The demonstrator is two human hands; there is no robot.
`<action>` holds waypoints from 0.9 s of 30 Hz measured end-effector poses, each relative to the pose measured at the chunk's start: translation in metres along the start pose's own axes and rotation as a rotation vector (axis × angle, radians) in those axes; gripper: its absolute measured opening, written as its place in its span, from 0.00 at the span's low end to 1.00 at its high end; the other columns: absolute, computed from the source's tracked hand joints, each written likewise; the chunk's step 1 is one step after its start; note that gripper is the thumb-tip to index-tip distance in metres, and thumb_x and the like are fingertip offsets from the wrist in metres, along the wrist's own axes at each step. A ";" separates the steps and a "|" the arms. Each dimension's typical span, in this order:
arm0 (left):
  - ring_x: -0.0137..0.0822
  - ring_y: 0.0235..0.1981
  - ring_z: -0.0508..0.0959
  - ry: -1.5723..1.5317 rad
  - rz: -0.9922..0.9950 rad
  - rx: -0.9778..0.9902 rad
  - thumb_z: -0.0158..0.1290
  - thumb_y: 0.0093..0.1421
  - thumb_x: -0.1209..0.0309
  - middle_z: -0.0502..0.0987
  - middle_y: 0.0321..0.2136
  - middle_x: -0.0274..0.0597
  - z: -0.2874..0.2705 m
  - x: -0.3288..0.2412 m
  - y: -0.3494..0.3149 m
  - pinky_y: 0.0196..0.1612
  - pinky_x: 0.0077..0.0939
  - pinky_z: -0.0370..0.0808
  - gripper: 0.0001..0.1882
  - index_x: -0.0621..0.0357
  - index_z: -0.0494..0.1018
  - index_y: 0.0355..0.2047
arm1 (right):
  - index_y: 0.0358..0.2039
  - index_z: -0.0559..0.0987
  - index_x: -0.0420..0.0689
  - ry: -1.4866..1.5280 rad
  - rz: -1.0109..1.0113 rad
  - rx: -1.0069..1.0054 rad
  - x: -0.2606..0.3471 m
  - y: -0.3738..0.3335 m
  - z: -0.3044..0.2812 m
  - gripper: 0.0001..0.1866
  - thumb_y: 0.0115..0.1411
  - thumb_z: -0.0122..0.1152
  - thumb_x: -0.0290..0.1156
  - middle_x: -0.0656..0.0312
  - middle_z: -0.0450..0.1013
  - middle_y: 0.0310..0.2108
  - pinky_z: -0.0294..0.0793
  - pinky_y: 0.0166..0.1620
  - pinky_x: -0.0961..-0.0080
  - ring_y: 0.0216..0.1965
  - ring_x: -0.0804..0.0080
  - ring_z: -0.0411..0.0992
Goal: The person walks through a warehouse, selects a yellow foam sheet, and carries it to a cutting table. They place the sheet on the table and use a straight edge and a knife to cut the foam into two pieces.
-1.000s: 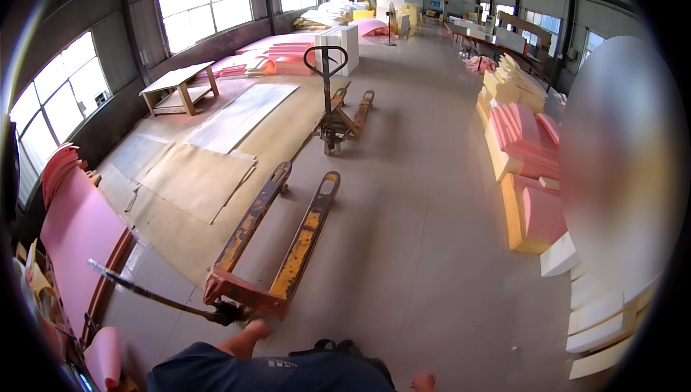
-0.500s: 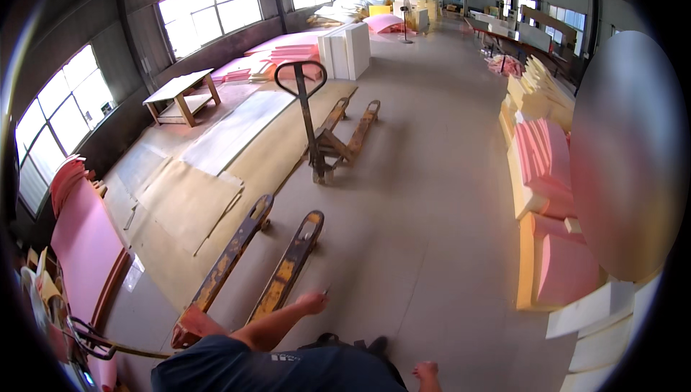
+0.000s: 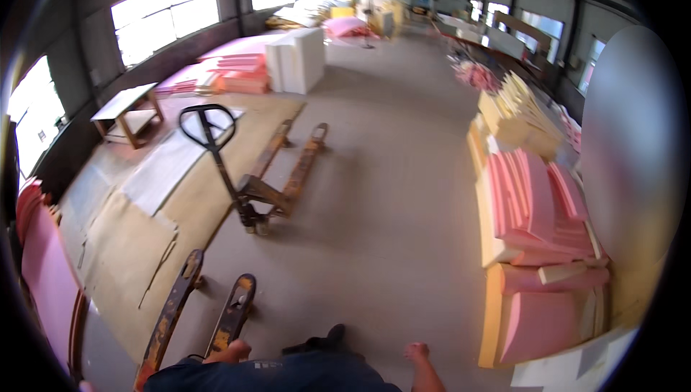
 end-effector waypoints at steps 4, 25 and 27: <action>0.50 0.46 0.78 0.212 0.109 -0.300 0.43 0.61 0.65 0.77 0.46 0.49 -0.248 -0.077 0.111 0.49 0.46 0.74 0.17 0.56 0.77 0.43 | 0.29 0.81 0.48 -0.299 0.130 0.200 0.012 0.018 0.004 0.09 0.58 0.56 0.37 0.63 0.78 0.22 0.78 0.30 0.74 0.22 0.71 0.78; 0.46 0.42 0.79 -0.270 -0.047 -0.173 0.52 0.55 0.58 0.80 0.40 0.44 -0.824 -0.290 0.392 0.46 0.41 0.75 0.16 0.46 0.78 0.42 | 0.25 0.81 0.49 -0.073 -0.270 -0.239 0.678 0.604 -0.233 0.11 0.50 0.55 0.40 0.63 0.78 0.23 0.78 0.35 0.69 0.25 0.66 0.77; 0.45 0.42 0.79 -0.223 -0.088 -0.110 0.52 0.55 0.59 0.80 0.39 0.43 -0.853 -0.295 0.425 0.45 0.41 0.76 0.15 0.47 0.79 0.41 | 0.25 0.81 0.49 -0.064 -0.304 -0.255 0.725 0.654 -0.239 0.10 0.50 0.56 0.40 0.63 0.78 0.22 0.78 0.36 0.69 0.25 0.67 0.77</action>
Point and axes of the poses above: each hand's wrist, its own y-axis towards the middle knuckle, its own z-axis out of the palm, x = y × z, the point moved 7 cm from there along y, towards the middle knuckle
